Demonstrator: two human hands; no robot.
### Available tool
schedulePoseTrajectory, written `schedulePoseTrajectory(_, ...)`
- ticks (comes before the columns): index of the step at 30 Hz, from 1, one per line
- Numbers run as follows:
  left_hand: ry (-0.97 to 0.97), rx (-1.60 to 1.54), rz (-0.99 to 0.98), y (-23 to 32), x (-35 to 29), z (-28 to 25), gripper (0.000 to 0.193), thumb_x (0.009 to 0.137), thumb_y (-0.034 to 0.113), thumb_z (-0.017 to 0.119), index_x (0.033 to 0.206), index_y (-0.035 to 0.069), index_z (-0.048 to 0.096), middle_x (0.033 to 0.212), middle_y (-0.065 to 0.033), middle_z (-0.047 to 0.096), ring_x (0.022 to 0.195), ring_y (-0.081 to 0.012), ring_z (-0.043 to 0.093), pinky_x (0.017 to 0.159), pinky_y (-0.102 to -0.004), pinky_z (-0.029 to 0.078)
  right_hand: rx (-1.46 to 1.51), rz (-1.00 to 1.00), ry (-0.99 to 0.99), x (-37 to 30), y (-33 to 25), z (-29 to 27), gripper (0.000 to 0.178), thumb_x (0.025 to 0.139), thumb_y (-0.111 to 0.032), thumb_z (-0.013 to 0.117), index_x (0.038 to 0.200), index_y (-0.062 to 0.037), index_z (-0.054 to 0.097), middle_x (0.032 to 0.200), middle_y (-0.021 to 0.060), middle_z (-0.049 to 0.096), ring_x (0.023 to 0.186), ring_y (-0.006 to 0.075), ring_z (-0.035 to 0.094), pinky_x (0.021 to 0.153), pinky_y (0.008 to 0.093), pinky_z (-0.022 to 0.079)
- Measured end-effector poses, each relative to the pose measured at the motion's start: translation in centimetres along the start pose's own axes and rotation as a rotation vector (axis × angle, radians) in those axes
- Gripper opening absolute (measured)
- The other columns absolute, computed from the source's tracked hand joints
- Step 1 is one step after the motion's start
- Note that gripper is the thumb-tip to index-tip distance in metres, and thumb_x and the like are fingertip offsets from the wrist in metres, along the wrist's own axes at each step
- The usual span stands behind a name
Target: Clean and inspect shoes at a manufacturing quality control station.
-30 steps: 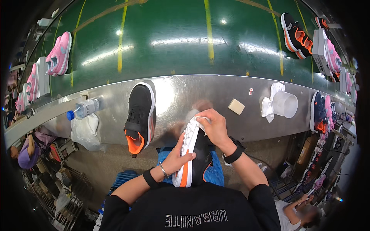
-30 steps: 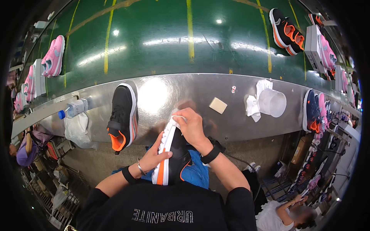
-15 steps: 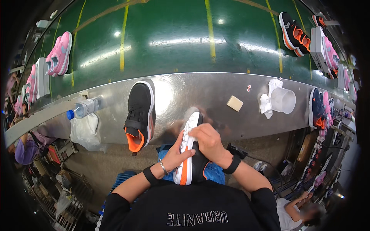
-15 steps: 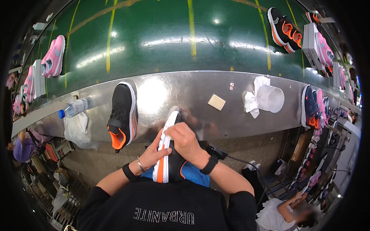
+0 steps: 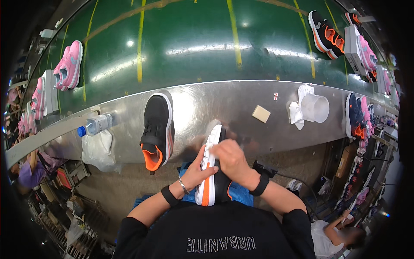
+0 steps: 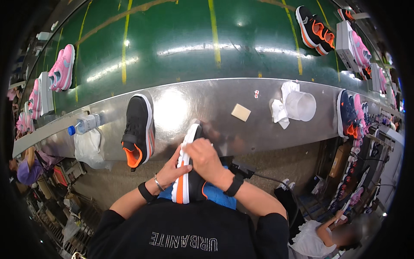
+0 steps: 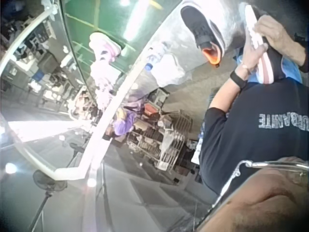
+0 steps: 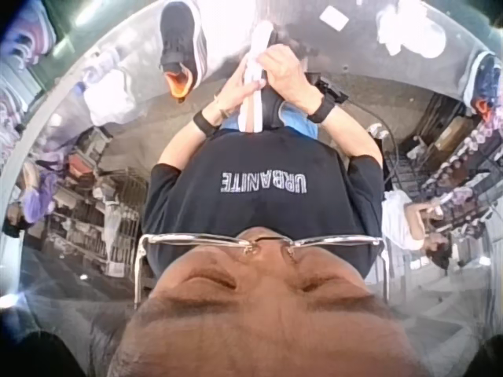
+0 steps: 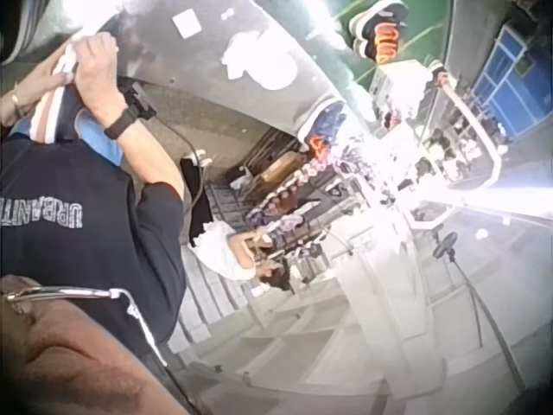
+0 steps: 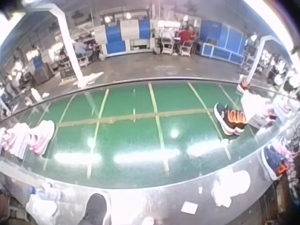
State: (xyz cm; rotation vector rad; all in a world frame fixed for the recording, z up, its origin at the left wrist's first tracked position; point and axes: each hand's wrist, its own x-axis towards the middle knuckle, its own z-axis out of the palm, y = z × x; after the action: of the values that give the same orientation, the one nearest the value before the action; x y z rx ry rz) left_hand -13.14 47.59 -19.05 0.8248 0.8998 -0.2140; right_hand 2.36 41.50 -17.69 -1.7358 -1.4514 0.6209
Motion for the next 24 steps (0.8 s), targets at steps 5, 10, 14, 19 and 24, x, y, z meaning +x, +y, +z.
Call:
schedulePoseTrajectory(5, -0.099, -0.124, 0.061, 0.1, 0.2, -1.0, 0.085, 0.077, 0.014, 0.065, 0.139, 0.003, 0.007, 0.127, -0.0100, 0.041, 0.111, -0.0150, 0.045, 0.093, -0.0278, 0.037, 0.551, 0.497, 0.063, -0.6, -1.7, -3.0, 0.017, 0.074, 0.004, 0.056, 0.088, -0.0034, 0.062, 0.083, 0.0059, 0.059, 0.076, 0.0135, 0.058, 0.066, 0.0252, 0.045)
schedulePoseTrajectory(10, -0.319, -0.829, -0.105, 1.2, -0.8, -2.1, 0.065, 0.085, 0.041, 0.046, 0.130, -0.002, 0.030, 0.130, -0.0198, 0.037, 0.111, -0.0283, 0.048, 0.096, -0.0410, 0.038, 0.924, 0.615, 0.565, 0.8, 0.0, -7.9, 0.019, 0.082, -0.001, 0.056, 0.101, 0.0016, 0.056, 0.090, 0.0059, 0.061, 0.080, 0.0101, 0.057, 0.070, 0.0218, 0.047)
schedulePoseTrajectory(14, -0.421, -1.216, -0.055, 5.1, -1.2, -0.3, 0.070, 0.083, 0.045, 0.048, 0.131, -0.003, 0.028, 0.126, -0.0256, 0.035, 0.101, -0.0365, 0.049, 0.086, -0.0509, 0.044, 1.018, 0.602, 0.604, 0.4, 0.7, -7.3, 0.017, 0.082, -0.001, 0.056, 0.099, 0.0013, 0.057, 0.089, 0.0053, 0.061, 0.079, 0.0097, 0.057, 0.069, 0.0211, 0.046)
schedulePoseTrajectory(19, -0.652, -1.371, -0.002, 6.4, -2.1, 0.9, 0.071, 0.083, 0.043, 0.051, 0.135, 0.002, 0.023, 0.130, -0.0251, 0.030, 0.098, -0.0373, 0.049, 0.082, -0.0489, 0.046, 0.889, 0.564, 0.568, 2.2, 0.0, -5.5, 0.014, 0.080, -0.001, 0.057, 0.093, 0.0002, 0.060, 0.086, 0.0043, 0.060, 0.075, 0.0106, 0.056, 0.067, 0.0210, 0.045)
schedulePoseTrajectory(24, -0.714, -1.421, -0.030, 5.0, -1.8, 0.8, 0.074, 0.084, 0.045, 0.048, 0.138, 0.007, 0.017, 0.139, -0.0221, 0.017, 0.101, -0.0308, 0.044, 0.087, -0.0441, 0.040, 0.323, 0.398, 0.470, 3.5, -0.1, -4.1, 0.008, 0.076, 0.000, 0.058, 0.083, -0.0009, 0.061, 0.079, 0.0067, 0.058, 0.072, 0.0155, 0.057, 0.065, 0.0262, 0.044)
